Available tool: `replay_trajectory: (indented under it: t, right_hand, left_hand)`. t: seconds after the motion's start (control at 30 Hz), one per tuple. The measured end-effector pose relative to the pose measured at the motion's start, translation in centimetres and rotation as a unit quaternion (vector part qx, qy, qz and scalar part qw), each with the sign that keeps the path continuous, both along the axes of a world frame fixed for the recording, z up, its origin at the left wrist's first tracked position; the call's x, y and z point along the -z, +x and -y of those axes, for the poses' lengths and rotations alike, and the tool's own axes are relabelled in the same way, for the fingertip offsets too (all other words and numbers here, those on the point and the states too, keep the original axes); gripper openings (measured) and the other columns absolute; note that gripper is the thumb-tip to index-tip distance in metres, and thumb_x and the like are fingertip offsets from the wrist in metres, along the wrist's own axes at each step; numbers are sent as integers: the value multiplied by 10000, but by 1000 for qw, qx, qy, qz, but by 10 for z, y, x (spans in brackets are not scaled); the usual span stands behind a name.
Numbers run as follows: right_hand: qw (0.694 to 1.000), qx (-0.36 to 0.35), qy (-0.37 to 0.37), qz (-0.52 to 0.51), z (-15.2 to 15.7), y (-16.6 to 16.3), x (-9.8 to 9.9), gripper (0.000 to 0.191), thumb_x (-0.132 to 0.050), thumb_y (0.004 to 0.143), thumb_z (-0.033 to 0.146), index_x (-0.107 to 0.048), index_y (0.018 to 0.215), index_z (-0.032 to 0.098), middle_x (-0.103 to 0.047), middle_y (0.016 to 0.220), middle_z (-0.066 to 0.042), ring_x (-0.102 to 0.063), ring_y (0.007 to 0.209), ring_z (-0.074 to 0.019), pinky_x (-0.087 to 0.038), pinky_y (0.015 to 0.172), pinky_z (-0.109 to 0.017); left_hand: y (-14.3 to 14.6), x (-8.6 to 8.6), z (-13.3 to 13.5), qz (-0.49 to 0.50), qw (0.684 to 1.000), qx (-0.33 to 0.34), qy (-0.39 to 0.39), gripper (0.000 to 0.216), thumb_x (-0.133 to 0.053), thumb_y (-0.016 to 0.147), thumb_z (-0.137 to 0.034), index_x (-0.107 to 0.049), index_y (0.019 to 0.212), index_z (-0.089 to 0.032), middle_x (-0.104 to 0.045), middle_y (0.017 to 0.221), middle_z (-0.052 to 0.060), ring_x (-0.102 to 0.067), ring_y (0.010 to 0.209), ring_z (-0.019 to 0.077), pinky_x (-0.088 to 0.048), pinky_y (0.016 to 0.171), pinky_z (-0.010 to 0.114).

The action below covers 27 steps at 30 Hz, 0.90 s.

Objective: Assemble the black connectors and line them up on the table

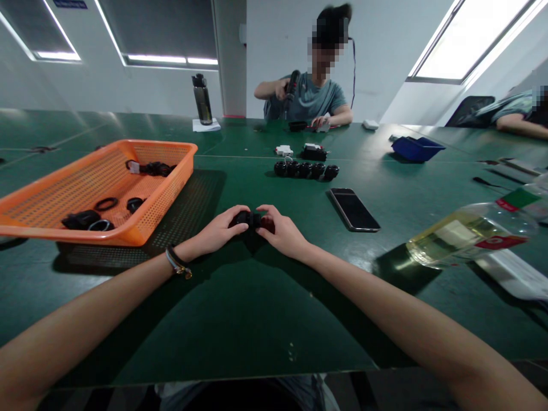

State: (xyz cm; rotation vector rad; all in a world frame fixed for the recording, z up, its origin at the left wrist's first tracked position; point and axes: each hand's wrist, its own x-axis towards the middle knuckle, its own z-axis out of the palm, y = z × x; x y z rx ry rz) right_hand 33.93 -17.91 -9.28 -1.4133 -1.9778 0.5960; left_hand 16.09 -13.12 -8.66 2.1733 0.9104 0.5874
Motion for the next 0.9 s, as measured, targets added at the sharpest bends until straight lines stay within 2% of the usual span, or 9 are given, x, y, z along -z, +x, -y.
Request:
replay_trajectory:
  t: [0.2, 0.67, 0.9]
  right_hand:
    - [1000, -7, -5, -23, -3, 2, 5, 289, -523, 770, 130, -446, 1045, 170, -584, 776, -1, -552, 675, -121, -422, 657, -275]
    - [1000, 4, -20, -10, -3, 1, 4, 261, -526, 783, 149, -463, 1037, 161, -601, 777, -11, -562, 688, -127, -423, 672, -274]
    - [1000, 2, -18, 5, -3, 1, 2, 244, -517, 795, 164, -468, 1035, 161, -595, 730, 3, -541, 645, -121, -403, 629, -258]
  left_hand:
    - [0, 0, 0, -2, 1000, -4, -4, 405, -458, 757, -339, -466, 1117, -153, -547, 1096, 83, -519, 958, 227, -413, 865, 368]
    - [0, 1, 0, -8, 1000, -6, 9, 415, -455, 756, -357, -468, 1116, -153, -553, 1077, 78, -523, 929, 217, -422, 834, 348]
    - [0, 1, 0, -5, 1000, -7, 5, 406, -459, 758, -347, -471, 1117, -157, -550, 1090, 77, -525, 932, 219, -428, 826, 339]
